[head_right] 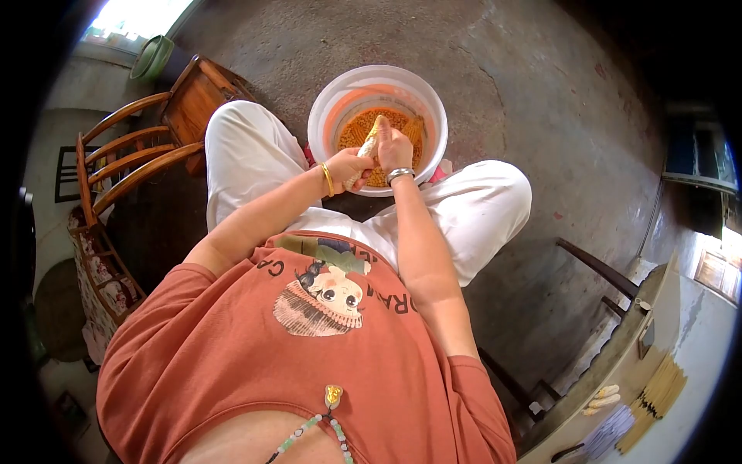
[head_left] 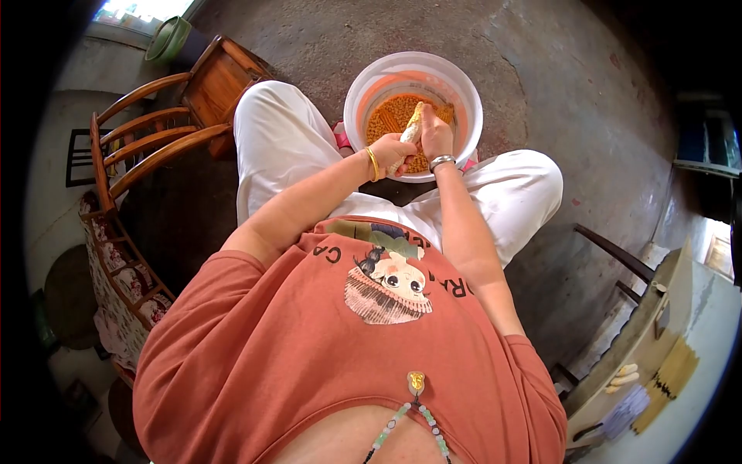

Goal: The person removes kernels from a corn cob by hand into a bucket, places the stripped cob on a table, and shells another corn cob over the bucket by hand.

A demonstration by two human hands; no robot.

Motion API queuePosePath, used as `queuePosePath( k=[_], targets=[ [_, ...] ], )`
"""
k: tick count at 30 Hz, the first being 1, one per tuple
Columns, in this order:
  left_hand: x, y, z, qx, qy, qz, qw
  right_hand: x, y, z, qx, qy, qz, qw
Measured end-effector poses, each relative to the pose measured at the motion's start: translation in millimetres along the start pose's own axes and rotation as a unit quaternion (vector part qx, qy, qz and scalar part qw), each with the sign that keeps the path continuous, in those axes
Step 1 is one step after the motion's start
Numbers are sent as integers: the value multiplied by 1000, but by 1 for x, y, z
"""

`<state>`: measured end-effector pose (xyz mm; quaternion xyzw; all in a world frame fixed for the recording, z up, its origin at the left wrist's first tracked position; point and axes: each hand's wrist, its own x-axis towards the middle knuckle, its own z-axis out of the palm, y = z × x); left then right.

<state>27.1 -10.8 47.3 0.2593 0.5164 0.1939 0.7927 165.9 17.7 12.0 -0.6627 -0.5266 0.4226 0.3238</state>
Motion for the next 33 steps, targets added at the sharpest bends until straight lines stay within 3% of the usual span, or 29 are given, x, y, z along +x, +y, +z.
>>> queuePosePath(
  k=[5, 11, 14, 17, 20, 23, 26, 29, 33],
  targets=[
    [2, -2, 5, 32, 24, 12, 999, -5, -3, 2, -16, 8, 11, 1000],
    [-4, 3, 12, 50, 35, 15, 998, 0, 4, -2, -62, 7, -56, 996],
    [-7, 8, 7, 13, 0, -24, 1000, 2, 12, 1, -10, 29, -69, 997],
    [-13, 10, -3, -53, -80, -49, 994, 1, 10, -2, -45, 31, -119, 991],
    [-6, 3, -20, -214, -214, -110, 947, 1, 11, 4, -19, 57, -91, 994],
    [-9, 4, -13, -219, -167, -89, 957, 0, 9, 3, -8, 63, -104, 993],
    [-4, 4, -15, -176, -140, -77, 971, 0, 15, 8, 115, 33, -34, 992],
    [-7, 7, -9, -140, -93, -52, 984, -6, -2, -4, 117, -27, -7, 993],
    [-12, 7, -2, 0, -16, -19, 1000, -4, 0, 3, 29, -26, -40, 998]
  ],
)
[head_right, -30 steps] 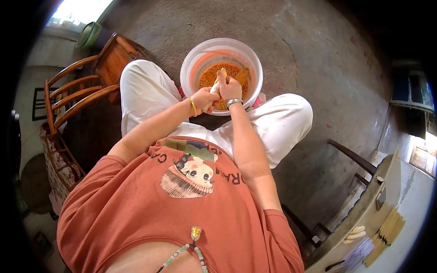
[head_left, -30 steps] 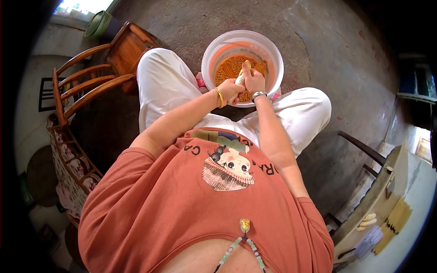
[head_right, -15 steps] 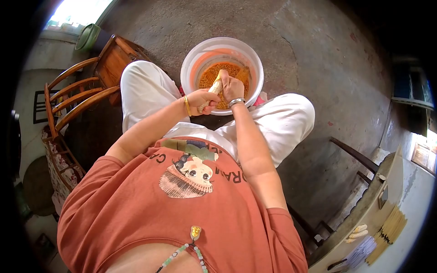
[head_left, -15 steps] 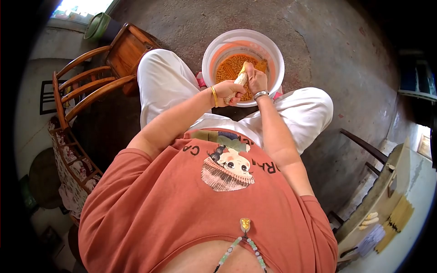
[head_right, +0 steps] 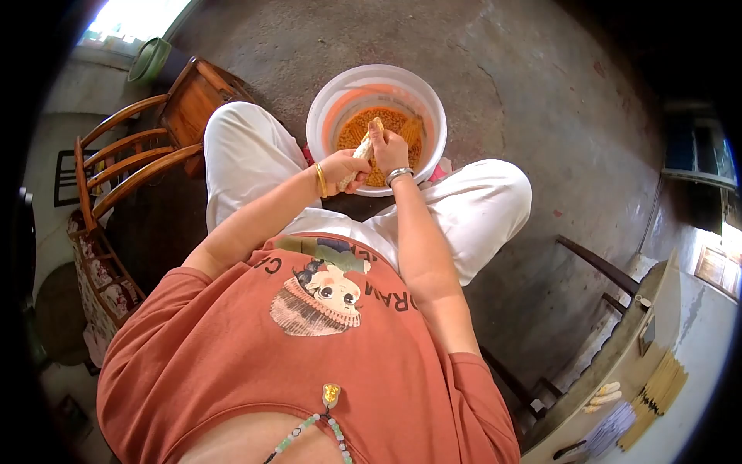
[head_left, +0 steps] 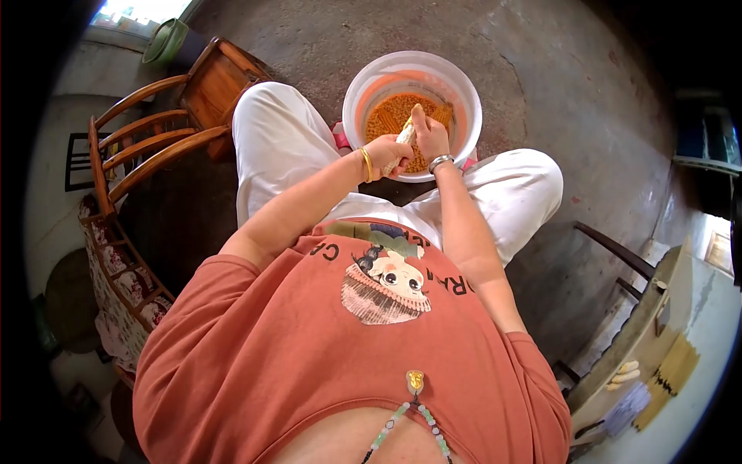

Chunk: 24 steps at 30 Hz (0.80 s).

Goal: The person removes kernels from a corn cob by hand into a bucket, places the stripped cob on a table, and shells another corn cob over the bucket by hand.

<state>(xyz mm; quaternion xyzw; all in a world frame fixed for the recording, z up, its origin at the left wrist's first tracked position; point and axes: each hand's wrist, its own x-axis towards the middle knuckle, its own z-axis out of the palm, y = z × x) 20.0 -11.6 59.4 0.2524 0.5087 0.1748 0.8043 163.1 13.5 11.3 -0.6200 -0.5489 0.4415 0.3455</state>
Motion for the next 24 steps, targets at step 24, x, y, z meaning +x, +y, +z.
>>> queuePosePath(
  k=[24],
  targets=[
    [-5, 3, 4, -69, -36, -15, 997, 7, 5, -7, 98, 30, 72, 992]
  ],
)
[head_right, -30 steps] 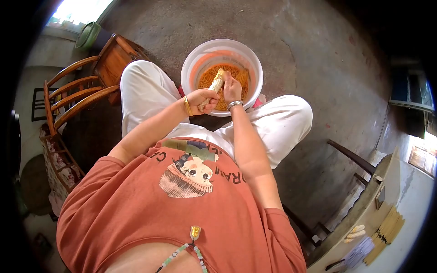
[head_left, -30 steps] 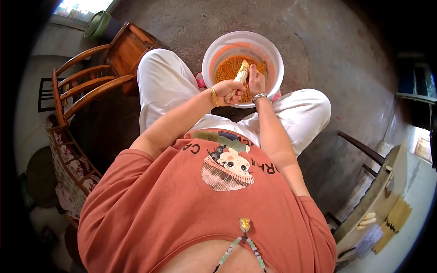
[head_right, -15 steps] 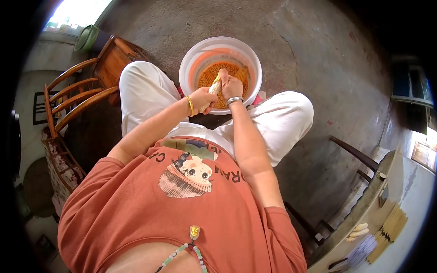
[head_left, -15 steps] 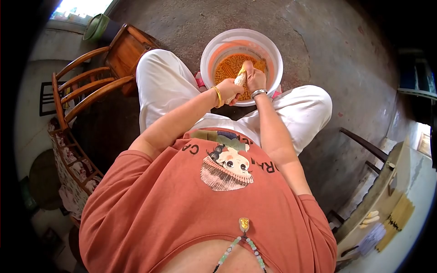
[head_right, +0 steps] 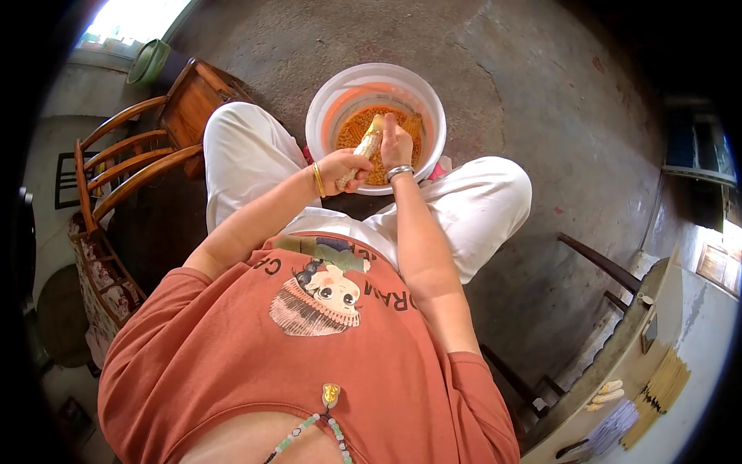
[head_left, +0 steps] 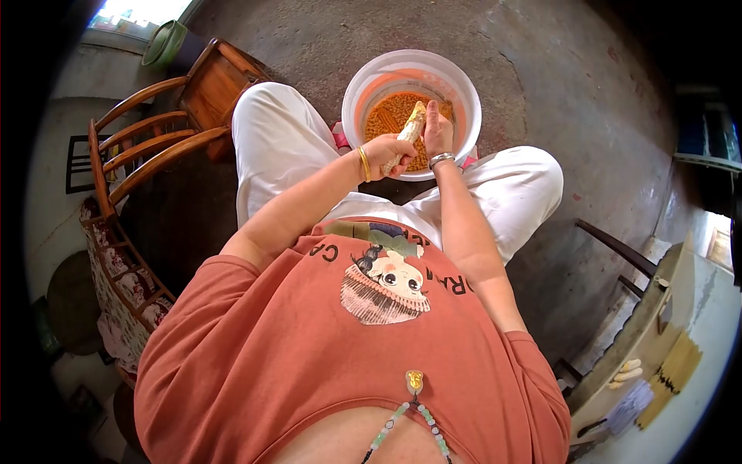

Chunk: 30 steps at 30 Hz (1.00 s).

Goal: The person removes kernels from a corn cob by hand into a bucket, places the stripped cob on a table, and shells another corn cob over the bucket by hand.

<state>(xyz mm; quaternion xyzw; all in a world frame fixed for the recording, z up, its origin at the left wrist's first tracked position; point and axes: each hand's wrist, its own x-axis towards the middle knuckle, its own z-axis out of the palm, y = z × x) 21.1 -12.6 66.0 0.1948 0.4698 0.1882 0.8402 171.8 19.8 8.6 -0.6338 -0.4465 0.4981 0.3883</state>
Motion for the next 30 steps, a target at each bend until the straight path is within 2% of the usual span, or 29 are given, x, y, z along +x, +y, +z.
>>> queuePosePath(
  k=[5, 9, 14, 18, 21, 26, 30],
  targets=[
    [0, -5, -2, 30, 17, -6, 999, 0, 8, 8, -51, 13, -92, 994],
    [1, -4, -10, -11, -44, -37, 998, 8, 16, 2, -103, 20, -119, 987],
    [3, 0, -12, -133, -123, -42, 983, 16, 30, 12, 63, 40, -102, 992],
    [5, -1, -8, -82, -76, -18, 994, 5, 12, 7, 95, 27, -87, 991],
    [4, -2, -9, -59, -55, -14, 997, -7, -12, 0, -111, -2, -135, 985],
    [3, -2, -14, -38, -45, -35, 998, -7, -6, 3, -146, -5, -177, 973],
    [4, -1, -20, -85, -86, -68, 990, -2, 1, 3, -170, 22, -213, 962]
  ],
)
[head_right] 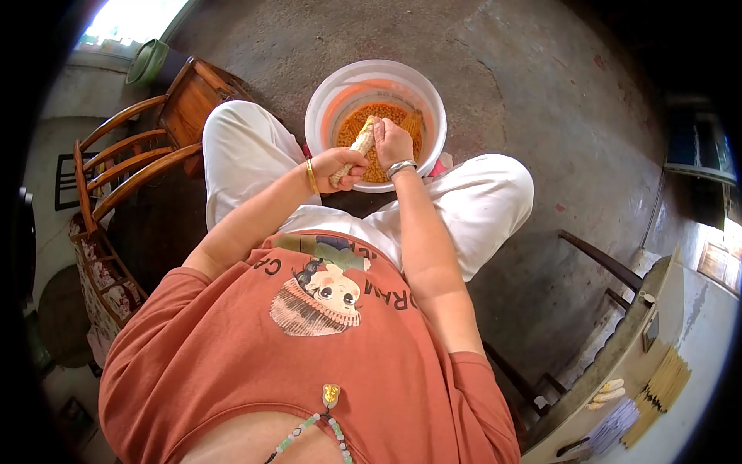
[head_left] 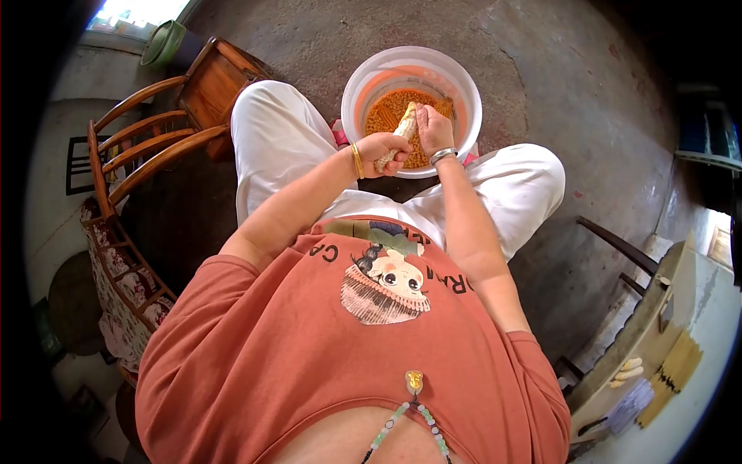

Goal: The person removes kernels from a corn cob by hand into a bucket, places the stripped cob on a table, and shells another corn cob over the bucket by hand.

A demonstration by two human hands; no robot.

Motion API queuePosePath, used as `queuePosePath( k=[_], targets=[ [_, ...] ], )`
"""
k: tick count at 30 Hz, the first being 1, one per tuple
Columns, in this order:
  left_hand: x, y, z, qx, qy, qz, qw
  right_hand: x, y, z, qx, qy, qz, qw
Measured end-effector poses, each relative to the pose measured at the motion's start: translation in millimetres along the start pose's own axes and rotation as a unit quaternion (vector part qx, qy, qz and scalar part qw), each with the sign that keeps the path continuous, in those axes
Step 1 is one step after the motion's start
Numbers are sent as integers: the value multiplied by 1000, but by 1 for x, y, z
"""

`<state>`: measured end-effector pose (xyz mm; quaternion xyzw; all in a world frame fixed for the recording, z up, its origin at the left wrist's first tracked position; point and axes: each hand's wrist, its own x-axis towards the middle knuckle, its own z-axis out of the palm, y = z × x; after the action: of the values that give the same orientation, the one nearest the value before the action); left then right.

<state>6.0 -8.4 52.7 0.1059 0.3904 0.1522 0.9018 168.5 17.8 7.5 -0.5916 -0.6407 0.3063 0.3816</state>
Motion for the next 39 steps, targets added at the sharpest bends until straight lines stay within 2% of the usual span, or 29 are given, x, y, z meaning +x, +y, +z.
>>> queuePosePath(
  k=[1, 4, 8, 13, 20, 28, 34, 39],
  targets=[
    [-1, 1, 2, 5, -3, 4, 1000, 1, -1, -1, -5, 3, -3, 1000],
    [0, 2, 4, 16, -10, 21, 1000, -1, -1, 2, 113, 35, 45, 992],
    [3, 0, 4, 34, -5, 48, 998, 1, 7, 5, 133, 47, 55, 988],
    [-3, 0, 17, 128, 100, 88, 983, 2, -7, -7, 85, 35, 44, 995],
    [4, 0, 18, 290, 193, 150, 925, 3, 10, 3, 132, 44, 65, 988],
    [4, 0, 21, 357, 256, 155, 885, 2, 4, 2, 202, 38, 85, 975],
    [5, -1, 24, 383, 276, 155, 868, -4, -18, -4, -20, 6, 127, 992],
    [9, -5, 24, 368, 269, 159, 876, -4, -11, 6, 31, -35, 130, 990]
  ],
)
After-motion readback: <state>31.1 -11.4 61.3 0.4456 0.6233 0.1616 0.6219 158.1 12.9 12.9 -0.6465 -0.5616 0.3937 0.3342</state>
